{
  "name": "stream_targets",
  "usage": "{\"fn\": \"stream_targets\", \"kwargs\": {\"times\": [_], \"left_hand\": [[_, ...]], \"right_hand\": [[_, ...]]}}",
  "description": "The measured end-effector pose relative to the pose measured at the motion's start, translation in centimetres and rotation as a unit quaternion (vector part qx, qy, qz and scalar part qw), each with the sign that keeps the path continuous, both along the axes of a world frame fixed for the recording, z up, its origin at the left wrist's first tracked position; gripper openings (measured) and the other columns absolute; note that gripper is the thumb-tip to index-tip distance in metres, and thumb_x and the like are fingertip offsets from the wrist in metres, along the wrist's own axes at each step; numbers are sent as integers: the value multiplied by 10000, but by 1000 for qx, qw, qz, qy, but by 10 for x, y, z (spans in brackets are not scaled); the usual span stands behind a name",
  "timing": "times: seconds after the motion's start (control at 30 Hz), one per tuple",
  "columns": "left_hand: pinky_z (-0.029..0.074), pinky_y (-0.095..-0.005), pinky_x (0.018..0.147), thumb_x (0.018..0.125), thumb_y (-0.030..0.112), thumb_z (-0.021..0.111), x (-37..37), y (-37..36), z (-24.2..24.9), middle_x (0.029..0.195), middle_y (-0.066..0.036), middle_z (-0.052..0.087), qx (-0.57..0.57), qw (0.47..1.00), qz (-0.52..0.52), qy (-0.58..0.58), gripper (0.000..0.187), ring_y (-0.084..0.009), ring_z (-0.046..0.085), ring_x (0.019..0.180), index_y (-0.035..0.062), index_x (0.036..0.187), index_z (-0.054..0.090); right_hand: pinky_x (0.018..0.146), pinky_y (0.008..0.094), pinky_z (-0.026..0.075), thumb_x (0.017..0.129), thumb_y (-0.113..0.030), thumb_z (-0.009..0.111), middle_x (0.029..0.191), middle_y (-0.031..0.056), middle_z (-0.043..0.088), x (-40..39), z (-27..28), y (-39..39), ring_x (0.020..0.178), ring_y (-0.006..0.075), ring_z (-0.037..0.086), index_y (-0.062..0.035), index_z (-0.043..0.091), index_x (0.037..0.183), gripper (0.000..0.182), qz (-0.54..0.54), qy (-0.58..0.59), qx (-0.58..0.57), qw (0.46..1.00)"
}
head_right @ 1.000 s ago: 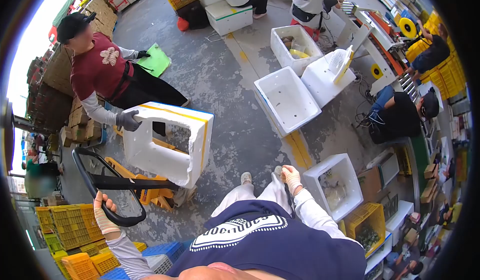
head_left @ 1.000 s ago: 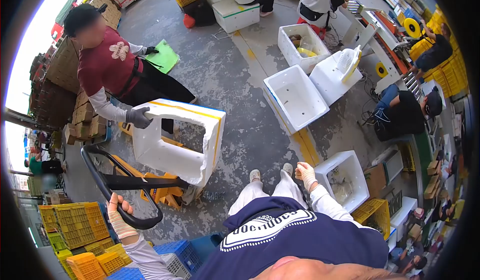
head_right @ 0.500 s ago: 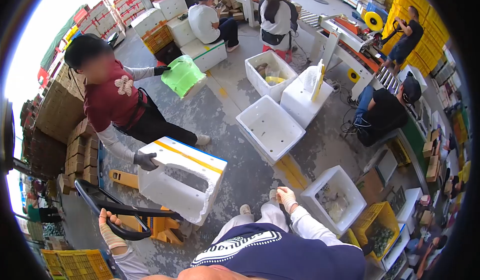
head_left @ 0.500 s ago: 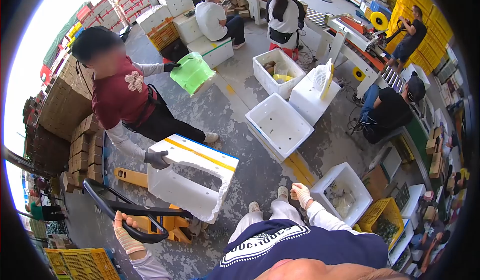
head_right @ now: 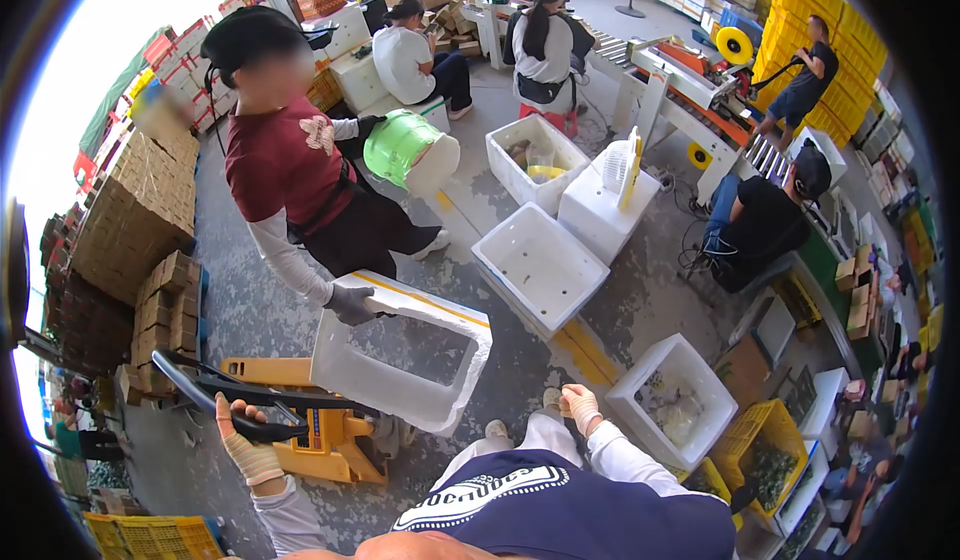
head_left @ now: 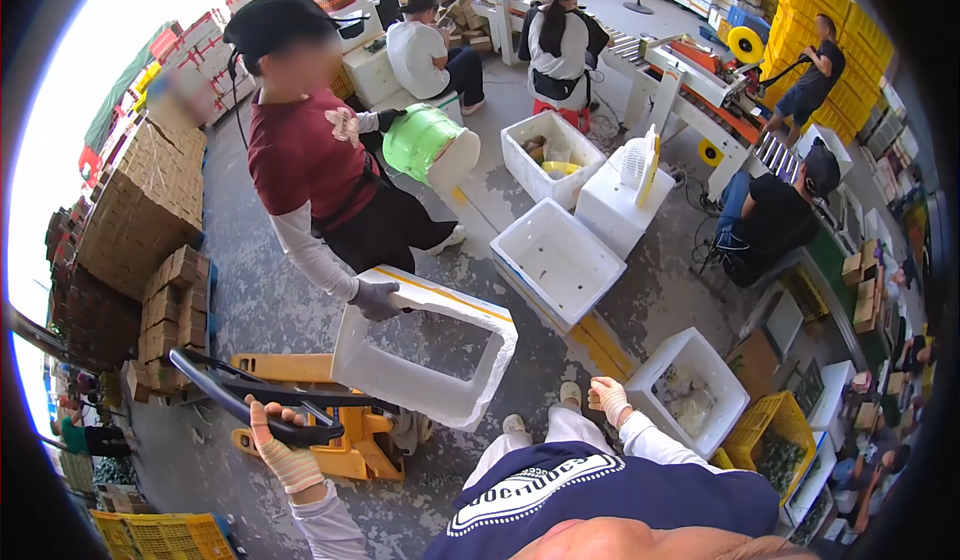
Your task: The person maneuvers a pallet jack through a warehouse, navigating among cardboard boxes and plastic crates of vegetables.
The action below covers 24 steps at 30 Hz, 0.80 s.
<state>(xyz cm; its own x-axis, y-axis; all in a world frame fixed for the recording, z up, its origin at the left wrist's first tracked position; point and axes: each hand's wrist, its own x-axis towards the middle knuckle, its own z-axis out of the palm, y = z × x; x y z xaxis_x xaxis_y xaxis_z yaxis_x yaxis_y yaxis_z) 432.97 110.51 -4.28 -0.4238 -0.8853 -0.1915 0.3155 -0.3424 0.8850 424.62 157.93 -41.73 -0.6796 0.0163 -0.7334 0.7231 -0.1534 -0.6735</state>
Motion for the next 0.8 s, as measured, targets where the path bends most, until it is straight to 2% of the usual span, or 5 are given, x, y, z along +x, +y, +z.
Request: {"fn": "stream_targets", "kwargs": {"times": [0.1,0.33,0.57,0.7,0.8], "left_hand": [[505,-220,536,858,250,688,-23,-2,-8,793,4,604,14,999,-39,17,331,-92,580,623,156,1140,545],[491,-228,545,852,202,686,-80,6,-11,753,3,557,-4,995,-91,41,284,-104,557,623,137,1081,531],[484,-250,538,875,193,649,-106,15,-16,726,-4,540,-34,981,-184,41,302,-111,539,597,124,1129,501],[405,-240,474,917,232,586,-85,29,-9,692,23,462,-53,950,-308,29,291,-85,450,547,105,1163,496],[383,-247,422,936,237,548,-47,15,-4,651,16,408,-56,909,-412,21,431,-84,426,498,51,1305,427]], "right_hand": [[635,335,545,903,-176,600,825,57,641,3,2,-7,672,174,619,-85,600,1092,210,7,6,-13,1000],[600,326,550,911,-168,589,819,59,640,40,-5,3,647,174,618,-87,592,1106,211,-43,3,-11,999],[564,332,553,915,-163,581,797,57,630,75,-5,21,634,175,616,-86,588,1096,197,-106,-20,-1,994],[553,321,553,908,-174,595,791,51,632,83,-6,21,625,164,611,-100,591,1079,187,-120,-16,6,993],[551,310,542,902,-180,602,788,46,629,89,-6,12,627,157,609,-103,591,1087,201,-101,-14,-4,995]]}}
